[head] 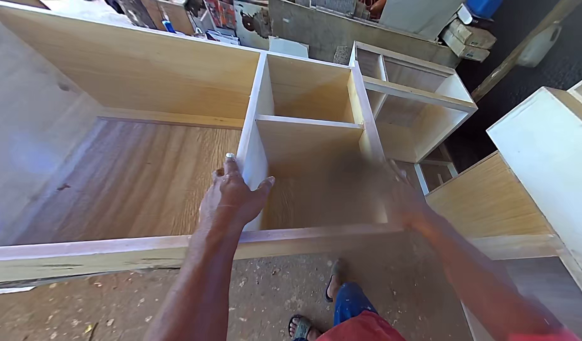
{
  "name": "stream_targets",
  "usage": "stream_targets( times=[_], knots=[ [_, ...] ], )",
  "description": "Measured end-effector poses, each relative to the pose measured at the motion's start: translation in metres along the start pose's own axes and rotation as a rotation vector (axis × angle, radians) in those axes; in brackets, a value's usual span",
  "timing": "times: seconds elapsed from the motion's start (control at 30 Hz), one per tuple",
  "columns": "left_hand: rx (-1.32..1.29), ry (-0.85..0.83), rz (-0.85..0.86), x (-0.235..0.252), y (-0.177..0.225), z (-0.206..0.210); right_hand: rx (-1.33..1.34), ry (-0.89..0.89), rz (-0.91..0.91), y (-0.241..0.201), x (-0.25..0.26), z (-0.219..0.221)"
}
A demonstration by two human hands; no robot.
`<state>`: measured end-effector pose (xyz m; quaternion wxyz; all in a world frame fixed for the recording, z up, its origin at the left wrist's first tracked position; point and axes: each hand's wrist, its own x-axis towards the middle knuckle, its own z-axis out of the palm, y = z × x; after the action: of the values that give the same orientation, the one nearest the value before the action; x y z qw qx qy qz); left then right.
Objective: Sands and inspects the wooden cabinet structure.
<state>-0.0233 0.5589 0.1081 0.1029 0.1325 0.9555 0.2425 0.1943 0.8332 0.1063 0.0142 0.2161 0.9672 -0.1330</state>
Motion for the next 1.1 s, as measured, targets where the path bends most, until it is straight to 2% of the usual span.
stream_targets(
  times=[0.2, 0.3, 0.4, 0.5, 0.6, 0.67, 0.73, 0.8, 0.87, 1.03, 1.1],
  knots=[
    [0.022, 0.02, -0.033, 0.005, 0.001, 0.002, 0.054, 0.1, 0.077, 0.022, 0.211, -0.023],
    [0.032, 0.016, -0.031, 0.003, 0.001, 0.001, 0.052, 0.092, 0.087, 0.021, 0.235, -0.028],
    [0.026, -0.012, -0.036, -0.002, 0.0, -0.003, 0.076, 0.096, 0.019, 0.021, 0.177, -0.02],
    [0.023, -0.022, -0.015, -0.001, 0.0, -0.003, 0.021, 0.143, -0.121, 0.012, 0.047, 0.0],
    [-0.009, -0.024, 0.0, -0.002, 0.0, -0.004, 0.028, 0.109, -0.181, -0.003, -0.078, 0.017],
    [-0.012, -0.026, -0.001, -0.002, 0.0, -0.003, 0.021, 0.129, -0.176, -0.009, -0.119, 0.025],
    [-0.003, -0.029, -0.006, -0.003, 0.002, -0.004, 0.009, 0.117, -0.145, -0.012, -0.116, 0.023],
    [-0.009, -0.015, 0.001, -0.002, 0.002, -0.005, 0.016, 0.048, -0.091, -0.012, -0.077, 0.011],
    [-0.012, 0.008, 0.014, -0.003, 0.001, -0.001, 0.018, -0.017, -0.021, -0.007, -0.015, -0.003],
    [0.017, 0.006, -0.031, 0.001, 0.002, 0.0, 0.07, 0.09, 0.036, 0.021, 0.184, -0.018],
    [0.018, 0.004, -0.05, 0.005, 0.003, 0.0, 0.091, 0.09, 0.038, 0.024, 0.234, -0.027]
  ],
)
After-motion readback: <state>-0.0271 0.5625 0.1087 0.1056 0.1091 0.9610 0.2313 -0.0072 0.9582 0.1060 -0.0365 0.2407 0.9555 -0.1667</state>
